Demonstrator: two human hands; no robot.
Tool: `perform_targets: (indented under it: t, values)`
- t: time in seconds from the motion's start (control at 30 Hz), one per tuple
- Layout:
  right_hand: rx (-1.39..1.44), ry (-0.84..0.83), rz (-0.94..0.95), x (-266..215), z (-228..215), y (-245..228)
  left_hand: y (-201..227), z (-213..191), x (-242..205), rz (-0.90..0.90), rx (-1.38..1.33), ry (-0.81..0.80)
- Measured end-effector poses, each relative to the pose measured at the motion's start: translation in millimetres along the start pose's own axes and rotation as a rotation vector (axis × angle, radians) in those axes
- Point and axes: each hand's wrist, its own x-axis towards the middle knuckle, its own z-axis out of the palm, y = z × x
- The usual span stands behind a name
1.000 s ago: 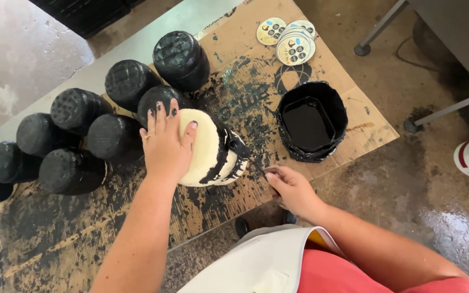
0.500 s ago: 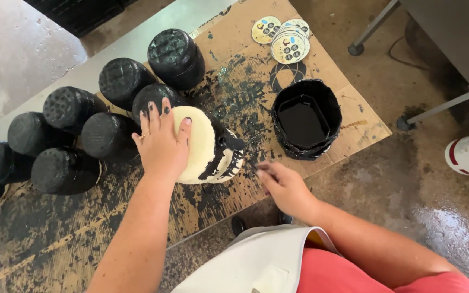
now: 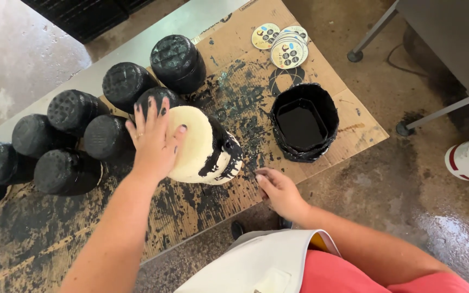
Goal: Applying a black protective coating to a cheese wheel using a brush
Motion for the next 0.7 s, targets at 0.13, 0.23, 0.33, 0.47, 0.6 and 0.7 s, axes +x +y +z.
perform_targets:
  t: [0.13, 0.23, 0.33, 0.47, 0.6, 0.7]
  values:
    - [0.263, 0.088, 0.006, 43, 12, -7, -15, -2, 14, 0.482, 0.078, 0.075]
    - [0.420, 0.048, 0.046, 64, 15, 11, -22, 15, 19, 0.563, 0.074, 0.030]
    - [0.455, 0.045, 0.112, 28, 10, 27, -22, 20, 20, 0.512, 0.109, 0.025]
    - [0.513, 0.024, 0.184, -3, 19, 33, -1, 14, 9, 0.399, 0.114, -0.005]
    - [0.496, 0.030, 0.092, 39, 16, 1, 13, 19, -4, 0.094, 0.137, -0.033]
    - [0.466, 0.002, 0.067, 61, 13, -14, 20, 20, -4, -0.046, 0.136, -0.034]
